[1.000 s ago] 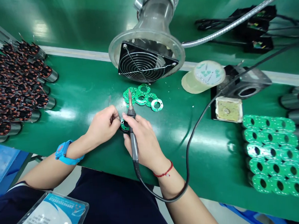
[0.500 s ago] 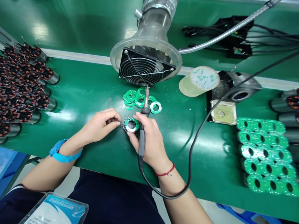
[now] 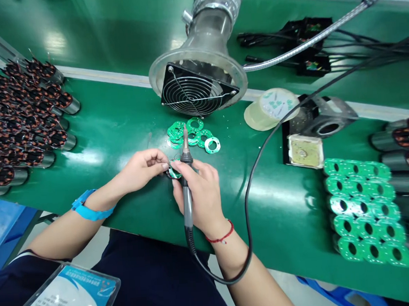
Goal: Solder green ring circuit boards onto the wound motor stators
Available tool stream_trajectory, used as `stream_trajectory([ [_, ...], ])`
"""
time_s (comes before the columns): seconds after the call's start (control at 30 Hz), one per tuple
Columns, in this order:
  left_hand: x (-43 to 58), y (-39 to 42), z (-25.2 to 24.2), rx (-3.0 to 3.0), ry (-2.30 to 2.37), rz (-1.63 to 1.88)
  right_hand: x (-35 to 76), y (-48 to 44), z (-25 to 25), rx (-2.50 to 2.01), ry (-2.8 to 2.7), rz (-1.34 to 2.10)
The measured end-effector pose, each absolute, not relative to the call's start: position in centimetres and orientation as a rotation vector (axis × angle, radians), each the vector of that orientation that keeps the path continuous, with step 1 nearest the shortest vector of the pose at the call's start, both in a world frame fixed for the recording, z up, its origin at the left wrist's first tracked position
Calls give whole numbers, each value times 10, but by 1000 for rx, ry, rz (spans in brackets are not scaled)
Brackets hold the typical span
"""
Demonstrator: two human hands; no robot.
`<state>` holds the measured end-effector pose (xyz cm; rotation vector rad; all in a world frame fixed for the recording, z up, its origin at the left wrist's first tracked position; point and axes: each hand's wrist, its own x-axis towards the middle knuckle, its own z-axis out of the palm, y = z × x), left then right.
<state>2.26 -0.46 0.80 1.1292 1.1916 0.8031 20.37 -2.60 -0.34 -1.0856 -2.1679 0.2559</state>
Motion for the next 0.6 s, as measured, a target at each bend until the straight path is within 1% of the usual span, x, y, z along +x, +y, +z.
stream_trajectory([
  [0.17, 23, -4, 8, 1250, 1284, 826, 206, -26, -2, -1035, -2102, 319],
  [0.43, 25, -2, 21, 1641, 1433, 732, 223, -41, -12, -1066, -1631, 496],
  [0.6, 26, 0, 21, 1633, 1456, 698, 230, -44, -16, -1007, -1655, 531],
])
